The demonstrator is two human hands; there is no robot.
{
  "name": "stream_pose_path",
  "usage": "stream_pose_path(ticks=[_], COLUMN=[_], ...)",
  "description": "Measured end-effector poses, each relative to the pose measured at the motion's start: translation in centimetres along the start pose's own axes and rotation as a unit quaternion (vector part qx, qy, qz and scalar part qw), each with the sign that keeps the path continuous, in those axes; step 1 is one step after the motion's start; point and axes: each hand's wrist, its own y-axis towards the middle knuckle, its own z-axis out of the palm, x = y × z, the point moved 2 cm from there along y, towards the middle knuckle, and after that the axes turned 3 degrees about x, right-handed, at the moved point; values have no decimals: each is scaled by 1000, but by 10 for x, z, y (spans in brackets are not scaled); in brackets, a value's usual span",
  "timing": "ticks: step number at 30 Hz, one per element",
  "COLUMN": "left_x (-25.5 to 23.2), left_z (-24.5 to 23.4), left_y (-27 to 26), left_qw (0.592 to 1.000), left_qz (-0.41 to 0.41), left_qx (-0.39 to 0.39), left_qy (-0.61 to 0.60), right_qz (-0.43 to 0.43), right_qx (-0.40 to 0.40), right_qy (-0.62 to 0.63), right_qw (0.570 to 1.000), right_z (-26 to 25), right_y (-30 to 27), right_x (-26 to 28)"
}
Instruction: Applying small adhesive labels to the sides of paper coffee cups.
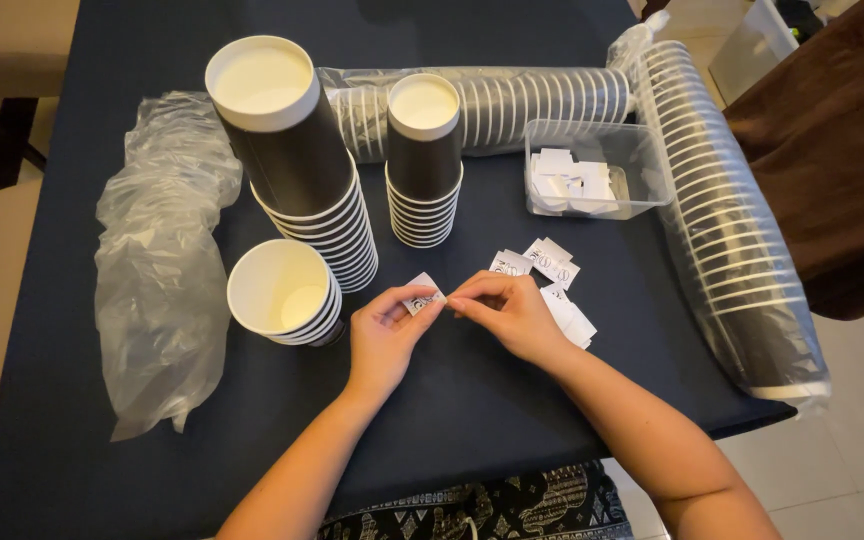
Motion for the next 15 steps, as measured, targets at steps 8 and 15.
stream_pose_path(ticks=[8, 15], left_x=[-1, -1], left_z=[-1, 1], left_y=[-1, -1], left_qw=[1000, 1000], left_qz=[-3, -7], left_qx=[2, 5], left_qy=[-2, -19], right_qz=[5, 2], right_qx=[-7, -10], right_qy=[-3, -15], right_qw=[1000, 1000], right_z=[2, 3], right_y=[-1, -2], right_x=[6, 9])
